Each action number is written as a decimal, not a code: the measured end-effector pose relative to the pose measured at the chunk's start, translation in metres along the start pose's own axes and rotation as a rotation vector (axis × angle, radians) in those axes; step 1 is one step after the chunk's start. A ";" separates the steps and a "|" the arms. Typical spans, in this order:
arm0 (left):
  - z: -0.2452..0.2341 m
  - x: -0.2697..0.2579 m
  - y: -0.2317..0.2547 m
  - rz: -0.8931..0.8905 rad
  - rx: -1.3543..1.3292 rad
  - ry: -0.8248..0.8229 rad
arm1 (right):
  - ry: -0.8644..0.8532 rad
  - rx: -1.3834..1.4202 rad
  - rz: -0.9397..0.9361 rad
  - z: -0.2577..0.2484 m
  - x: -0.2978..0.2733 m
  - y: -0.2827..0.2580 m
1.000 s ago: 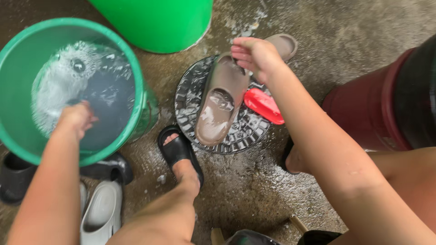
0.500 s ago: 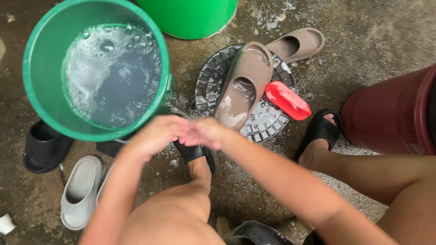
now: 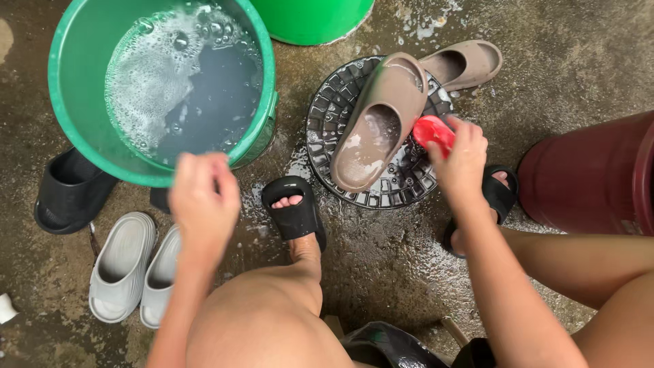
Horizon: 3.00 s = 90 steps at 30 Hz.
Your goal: The person washes footwear using a brush and soapy water.
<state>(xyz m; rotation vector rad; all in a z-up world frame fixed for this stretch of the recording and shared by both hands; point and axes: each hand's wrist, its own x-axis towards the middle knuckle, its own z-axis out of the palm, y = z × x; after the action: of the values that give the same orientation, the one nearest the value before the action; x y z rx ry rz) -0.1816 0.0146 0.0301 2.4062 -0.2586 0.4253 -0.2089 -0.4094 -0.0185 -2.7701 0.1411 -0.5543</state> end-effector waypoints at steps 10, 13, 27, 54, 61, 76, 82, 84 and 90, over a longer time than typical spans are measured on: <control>0.019 0.057 -0.083 -0.266 0.171 0.063 | -0.196 0.284 0.216 -0.039 -0.006 -0.046; 0.025 0.053 -0.087 -0.300 0.228 0.070 | -0.561 0.261 0.087 -0.023 -0.012 -0.129; 0.024 0.049 -0.084 -0.232 0.201 0.144 | -0.716 0.127 -0.151 0.075 -0.020 -0.180; 0.029 0.038 -0.118 -0.468 0.233 0.047 | -0.723 -0.449 0.091 -0.084 0.019 0.132; 0.023 0.033 -0.118 -0.454 0.261 -0.012 | -0.368 0.389 0.707 -0.116 -0.074 0.149; 0.029 0.037 -0.118 -0.412 0.326 0.057 | -0.319 0.064 0.197 -0.113 -0.061 0.157; 0.029 0.060 -0.121 -0.572 0.435 -0.266 | -0.829 -0.256 0.172 -0.066 -0.005 0.116; 0.033 0.069 -0.140 -0.649 0.467 -0.450 | -0.755 0.005 0.405 -0.101 -0.018 0.125; 0.100 0.091 -0.224 -1.040 -0.363 -0.644 | -0.465 0.104 0.496 -0.145 -0.015 0.138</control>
<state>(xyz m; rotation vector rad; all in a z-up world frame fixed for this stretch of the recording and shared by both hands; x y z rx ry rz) -0.0088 0.1115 -0.1402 1.9100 0.5863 -0.7975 -0.2844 -0.5783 0.0591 -2.5395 0.6418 0.2005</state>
